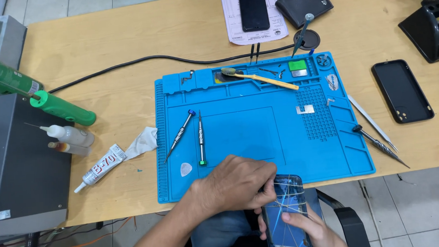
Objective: The person handles a smartphone with a cracked screen, removes a rubber band, and places it on a blue work mat. They then pick up a different smartphone, inspect its screen and back, and interact with the touchscreen interface. The person also handles a phone case and a rubber band during the process.
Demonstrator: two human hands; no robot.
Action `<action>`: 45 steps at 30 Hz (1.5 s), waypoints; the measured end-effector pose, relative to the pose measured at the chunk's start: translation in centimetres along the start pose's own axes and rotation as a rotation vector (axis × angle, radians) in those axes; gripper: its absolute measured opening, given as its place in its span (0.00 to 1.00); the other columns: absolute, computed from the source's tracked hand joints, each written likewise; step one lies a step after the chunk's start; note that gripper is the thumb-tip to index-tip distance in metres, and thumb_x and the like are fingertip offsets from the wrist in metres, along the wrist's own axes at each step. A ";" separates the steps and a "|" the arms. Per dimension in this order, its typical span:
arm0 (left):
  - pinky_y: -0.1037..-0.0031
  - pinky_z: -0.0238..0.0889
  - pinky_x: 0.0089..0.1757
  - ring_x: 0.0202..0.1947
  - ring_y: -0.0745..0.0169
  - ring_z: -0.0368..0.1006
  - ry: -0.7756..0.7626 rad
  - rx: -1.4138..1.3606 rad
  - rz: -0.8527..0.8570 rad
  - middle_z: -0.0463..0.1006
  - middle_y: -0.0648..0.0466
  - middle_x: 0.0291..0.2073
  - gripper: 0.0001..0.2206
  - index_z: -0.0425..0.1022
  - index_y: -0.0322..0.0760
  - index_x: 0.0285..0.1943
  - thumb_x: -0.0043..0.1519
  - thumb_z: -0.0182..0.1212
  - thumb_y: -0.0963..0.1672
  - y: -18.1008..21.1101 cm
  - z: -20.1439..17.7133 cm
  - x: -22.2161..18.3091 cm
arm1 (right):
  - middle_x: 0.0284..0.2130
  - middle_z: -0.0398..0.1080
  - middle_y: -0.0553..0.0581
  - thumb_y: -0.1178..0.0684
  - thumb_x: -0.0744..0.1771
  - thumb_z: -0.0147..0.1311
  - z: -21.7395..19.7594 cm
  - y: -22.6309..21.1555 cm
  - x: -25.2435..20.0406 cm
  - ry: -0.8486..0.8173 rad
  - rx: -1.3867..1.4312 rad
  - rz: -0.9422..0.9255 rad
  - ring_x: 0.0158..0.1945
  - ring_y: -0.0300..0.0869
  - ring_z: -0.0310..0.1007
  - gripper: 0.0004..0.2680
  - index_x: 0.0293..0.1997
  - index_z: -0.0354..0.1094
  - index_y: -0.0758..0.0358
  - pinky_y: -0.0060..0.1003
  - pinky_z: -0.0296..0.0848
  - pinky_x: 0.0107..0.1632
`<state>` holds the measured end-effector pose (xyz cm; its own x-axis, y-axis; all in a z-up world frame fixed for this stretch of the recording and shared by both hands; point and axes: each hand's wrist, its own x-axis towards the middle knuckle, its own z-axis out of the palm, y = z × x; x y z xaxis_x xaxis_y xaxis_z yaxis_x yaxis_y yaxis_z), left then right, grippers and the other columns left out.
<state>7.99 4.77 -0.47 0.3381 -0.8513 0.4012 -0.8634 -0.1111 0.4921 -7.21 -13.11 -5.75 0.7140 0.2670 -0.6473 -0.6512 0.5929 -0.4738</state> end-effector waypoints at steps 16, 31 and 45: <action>0.65 0.45 0.22 0.16 0.62 0.54 -0.053 -0.061 -0.207 0.63 0.59 0.16 0.06 0.63 0.43 0.29 0.61 0.49 0.41 -3.3 -1.9 3.0 | 0.42 0.76 0.80 0.51 0.63 0.58 -0.9 -1.6 -1.2 -0.261 -0.021 0.350 0.38 0.57 0.80 0.28 0.70 0.62 0.77 0.48 0.79 0.47; 0.52 0.68 0.38 0.43 0.52 0.76 -0.071 0.035 -0.448 0.69 0.50 0.52 0.12 0.69 0.41 0.60 0.68 0.58 0.42 -6.2 -3.7 1.8 | 0.47 0.73 0.85 0.45 0.66 0.60 -2.5 0.3 -0.1 -0.240 0.044 -0.431 0.43 0.64 0.80 0.29 0.66 0.56 0.85 0.55 0.81 0.45; 0.61 0.67 0.37 0.39 0.47 0.76 0.403 0.325 -0.208 0.77 0.44 0.46 0.06 0.78 0.33 0.47 0.67 0.61 0.42 5.6 5.8 0.8 | 0.55 0.67 0.77 0.47 0.68 0.46 -1.1 -1.1 3.0 -0.096 0.206 -0.764 0.51 0.64 0.73 0.25 0.73 0.48 0.70 0.59 0.68 0.61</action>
<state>1.22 0.53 -1.86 0.5749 -0.5384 0.6161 -0.8128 -0.4624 0.3544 -4.63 -13.77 -7.88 0.9688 -0.2116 -0.1291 0.0817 0.7642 -0.6397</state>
